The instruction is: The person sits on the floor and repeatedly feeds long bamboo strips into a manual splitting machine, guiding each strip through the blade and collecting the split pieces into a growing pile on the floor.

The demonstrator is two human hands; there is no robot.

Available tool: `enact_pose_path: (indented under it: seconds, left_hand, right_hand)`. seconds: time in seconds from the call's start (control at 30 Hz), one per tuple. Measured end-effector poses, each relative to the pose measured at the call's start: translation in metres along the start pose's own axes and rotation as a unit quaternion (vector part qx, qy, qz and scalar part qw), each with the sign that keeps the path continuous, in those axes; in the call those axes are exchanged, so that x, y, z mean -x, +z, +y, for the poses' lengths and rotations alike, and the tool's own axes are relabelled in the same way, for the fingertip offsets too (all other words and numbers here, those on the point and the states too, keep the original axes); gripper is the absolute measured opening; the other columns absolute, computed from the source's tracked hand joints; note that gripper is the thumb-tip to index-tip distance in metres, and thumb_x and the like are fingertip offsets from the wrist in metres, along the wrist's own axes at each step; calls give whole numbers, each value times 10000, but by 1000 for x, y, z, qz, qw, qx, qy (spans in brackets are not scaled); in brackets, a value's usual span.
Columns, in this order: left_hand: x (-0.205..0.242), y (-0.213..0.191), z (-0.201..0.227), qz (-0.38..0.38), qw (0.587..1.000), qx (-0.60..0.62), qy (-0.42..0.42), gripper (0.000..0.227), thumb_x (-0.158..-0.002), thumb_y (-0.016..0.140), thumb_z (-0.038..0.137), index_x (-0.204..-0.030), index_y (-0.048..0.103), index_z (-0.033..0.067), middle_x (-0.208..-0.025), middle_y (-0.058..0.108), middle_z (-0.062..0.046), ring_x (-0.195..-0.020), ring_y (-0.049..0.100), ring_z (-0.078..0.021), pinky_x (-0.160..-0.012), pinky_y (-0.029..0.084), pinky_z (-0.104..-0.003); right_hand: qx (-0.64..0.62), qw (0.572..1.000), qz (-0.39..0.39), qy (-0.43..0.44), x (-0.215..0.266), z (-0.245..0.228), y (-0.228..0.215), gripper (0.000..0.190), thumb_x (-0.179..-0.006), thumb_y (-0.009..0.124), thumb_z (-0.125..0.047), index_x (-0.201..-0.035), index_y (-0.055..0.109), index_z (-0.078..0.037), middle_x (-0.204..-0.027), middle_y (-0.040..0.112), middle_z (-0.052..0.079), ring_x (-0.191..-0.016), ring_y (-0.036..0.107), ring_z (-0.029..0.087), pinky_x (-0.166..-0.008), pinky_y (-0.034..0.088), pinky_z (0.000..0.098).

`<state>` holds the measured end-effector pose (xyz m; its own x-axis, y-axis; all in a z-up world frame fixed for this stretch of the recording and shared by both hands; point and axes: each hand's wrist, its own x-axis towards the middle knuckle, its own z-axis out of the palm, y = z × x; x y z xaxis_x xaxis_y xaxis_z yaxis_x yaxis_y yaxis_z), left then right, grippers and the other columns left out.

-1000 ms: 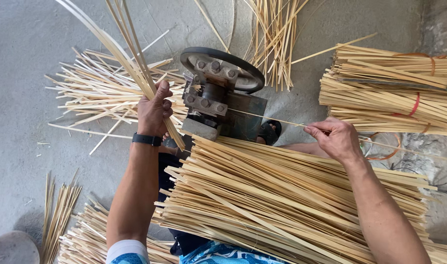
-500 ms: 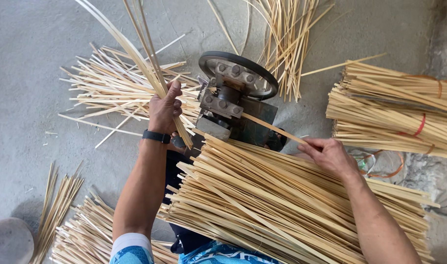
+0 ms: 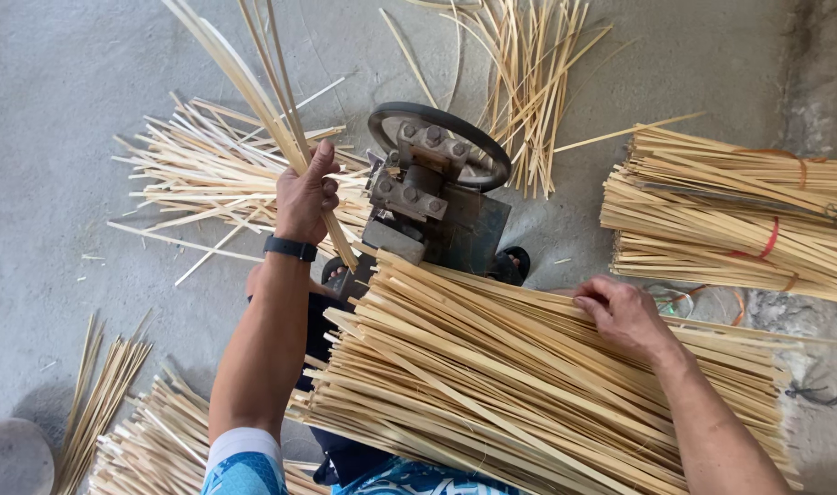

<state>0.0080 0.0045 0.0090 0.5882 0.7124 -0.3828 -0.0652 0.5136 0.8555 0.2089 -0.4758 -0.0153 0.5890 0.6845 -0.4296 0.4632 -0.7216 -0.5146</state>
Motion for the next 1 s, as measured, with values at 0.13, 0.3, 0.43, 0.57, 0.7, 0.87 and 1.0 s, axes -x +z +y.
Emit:
enact_pose_path:
  seconds: [0.13, 0.3, 0.43, 0.57, 0.7, 0.87, 1.0]
  left_hand:
    - [-11, -11, -9, 12, 1000, 15, -16, 368, -895, 804, 383, -979, 634, 67, -845, 614, -25, -571, 493, -38, -413, 361, -173]
    - [-23, -21, -16, 9, 999, 33, -10, 344, -902, 793, 360, -1029, 634, 82, -863, 627, -35, -574, 503, -46, -431, 374, -179]
    - [-23, -20, -21, 1, 999, 42, -5, 364, -891, 800, 356, -1060, 641, 75, -884, 636, -40, -574, 507, -44, -427, 372, -179]
    - [-20, -14, -23, -30, 999, 21, 14, 410, -882, 809, 351, -1130, 666, 57, -934, 676, -27, -577, 487, -24, -436, 365, -161]
    - [-13, -7, -22, -32, 999, 6, 40, 418, -883, 835, 309, -1175, 678, 54, -920, 677, -12, -612, 511, -25, -460, 391, -170]
    - [-10, -3, -21, -37, 998, 14, 45, 307, -964, 722, 326, -1104, 663, 59, -931, 741, -42, -583, 491, -23, -439, 378, -170]
    - [-11, -2, -21, -42, 997, 24, 53, 318, -1024, 653, 346, -1094, 649, 36, -919, 741, -73, -568, 485, -44, -422, 369, -184]
  right_hand:
    - [-93, 990, 35, 99, 9, -7, -21, 187, -938, 704, -245, -1052, 791, -124, -836, 774, 43, -673, 689, 159, -575, 585, 353]
    - [-94, 981, 169, -13, -1, -31, -35, 182, -900, 775, -197, -1060, 813, -118, -864, 729, 25, -760, 658, 125, -662, 548, 289]
    - [-80, 983, 160, 43, -18, -53, -22, 191, -843, 821, -222, -1019, 828, -148, -854, 721, -4, -734, 649, 116, -623, 553, 273]
    - [-111, 976, 172, -72, -31, -68, -6, 222, -847, 811, -231, -1054, 817, -150, -836, 709, -13, -743, 644, 101, -637, 537, 266]
    - [-87, 988, 130, -10, -34, -66, 0, 263, -890, 788, -294, -1126, 821, -182, -781, 726, 32, -696, 646, 150, -629, 513, 303]
    - [-74, 992, 98, 27, -26, -51, -9, 307, -897, 745, -385, -1113, 811, -178, -981, 792, 6, -851, 742, 126, -752, 606, 297]
    - [3, 992, -23, 123, -13, -48, -13, 456, -820, 804, -411, -1237, 744, -236, -1041, 752, 26, -847, 733, 166, -789, 616, 332]
